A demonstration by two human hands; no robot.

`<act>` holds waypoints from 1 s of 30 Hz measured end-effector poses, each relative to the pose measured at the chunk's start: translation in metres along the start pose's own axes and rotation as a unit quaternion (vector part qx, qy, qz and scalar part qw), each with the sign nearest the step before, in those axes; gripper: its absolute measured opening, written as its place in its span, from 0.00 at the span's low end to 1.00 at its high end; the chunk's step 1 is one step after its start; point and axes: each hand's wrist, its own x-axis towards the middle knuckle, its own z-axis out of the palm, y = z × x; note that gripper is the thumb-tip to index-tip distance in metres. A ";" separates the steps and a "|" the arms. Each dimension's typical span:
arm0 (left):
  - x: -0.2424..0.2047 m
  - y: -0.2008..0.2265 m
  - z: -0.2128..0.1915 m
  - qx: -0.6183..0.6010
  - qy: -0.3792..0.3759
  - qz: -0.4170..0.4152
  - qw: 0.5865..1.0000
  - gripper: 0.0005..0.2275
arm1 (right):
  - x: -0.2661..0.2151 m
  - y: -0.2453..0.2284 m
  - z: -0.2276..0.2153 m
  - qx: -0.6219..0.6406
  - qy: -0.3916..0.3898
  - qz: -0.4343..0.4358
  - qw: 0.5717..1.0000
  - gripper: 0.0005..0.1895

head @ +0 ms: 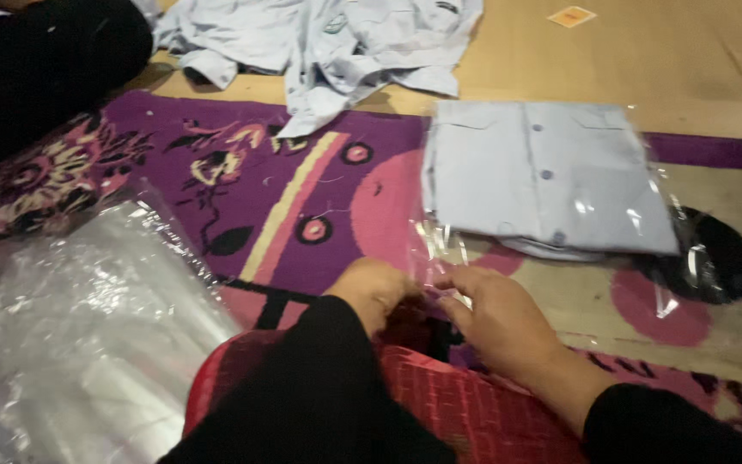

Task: The person picks up folded shirts one at a time, slides them into clear plastic bags, and seals the bags by folding over the adhesive flap.

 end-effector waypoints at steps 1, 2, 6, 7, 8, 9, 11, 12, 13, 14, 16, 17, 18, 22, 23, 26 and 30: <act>0.000 0.001 -0.003 -0.129 -0.016 -0.099 0.987 0.10 | 0.003 -0.002 0.007 0.006 0.001 0.031 1.000 0.13; 0.000 0.004 -0.004 -0.255 -0.031 -0.194 0.947 0.11 | 0.005 -0.002 0.014 0.012 0.002 0.065 0.998 0.13; 0.002 0.045 -0.068 -0.584 -0.064 -0.428 0.687 0.21 | 0.006 -0.004 0.018 0.008 -0.026 0.080 0.996 0.11; 0.007 0.046 -0.071 -0.583 -0.063 -0.424 0.690 0.21 | 0.008 -0.002 0.018 0.010 -0.022 0.071 0.997 0.10; 0.010 0.047 -0.074 -0.581 -0.063 -0.422 0.693 0.21 | 0.009 -0.001 0.020 0.013 -0.019 0.062 0.998 0.09; 0.011 0.049 -0.074 -0.582 -0.064 -0.421 0.693 0.21 | 0.010 -0.005 0.017 0.012 -0.019 0.063 0.998 0.09; 0.010 0.050 -0.076 -0.576 -0.063 -0.416 0.701 0.21 | 0.014 -0.015 0.013 0.008 -0.008 0.046 0.999 0.09; 0.011 0.049 -0.078 -0.575 -0.062 -0.417 0.701 0.21 | 0.014 -0.012 0.017 0.009 -0.008 0.045 0.999 0.09; 0.011 0.049 -0.080 -0.572 -0.061 -0.415 0.705 0.20 | 0.014 -0.009 0.020 -0.002 -0.017 0.041 0.999 0.09; 0.011 0.049 -0.082 -0.568 -0.060 -0.413 0.709 0.20 | 0.013 -0.006 0.024 -0.013 -0.028 0.038 0.999 0.09; 0.007 0.048 -0.083 -0.564 -0.061 -0.411 0.713 0.20 | 0.009 -0.016 0.023 0.004 -0.036 0.065 0.997 0.08; 0.005 0.047 -0.084 -0.561 -0.060 -0.409 0.718 0.20 | 0.008 -0.020 0.021 0.020 -0.043 0.093 0.995 0.08; 0.003 0.047 -0.085 -0.560 -0.061 -0.409 0.718 0.20 | 0.009 -0.022 0.019 0.021 -0.043 0.093 0.994 0.08; -0.002 0.048 -0.086 -0.549 -0.061 -0.404 0.729 0.19 | 0.012 -0.014 0.021 0.040 -0.031 0.108 0.993 0.09; -0.001 0.049 -0.087 -0.545 -0.061 -0.402 0.733 0.19 | 0.013 -0.008 0.024 0.012 -0.037 0.096 0.995 0.09; 0.001 0.049 -0.092 -0.539 -0.060 -0.397 0.741 0.19 | 0.013 -0.004 0.028 -0.019 -0.019 0.066 0.997 0.08; 0.002 0.051 -0.097 -0.533 -0.061 -0.391 0.748 0.19 | 0.010 -0.002 0.035 -0.062 -0.035 0.050 0.996 0.06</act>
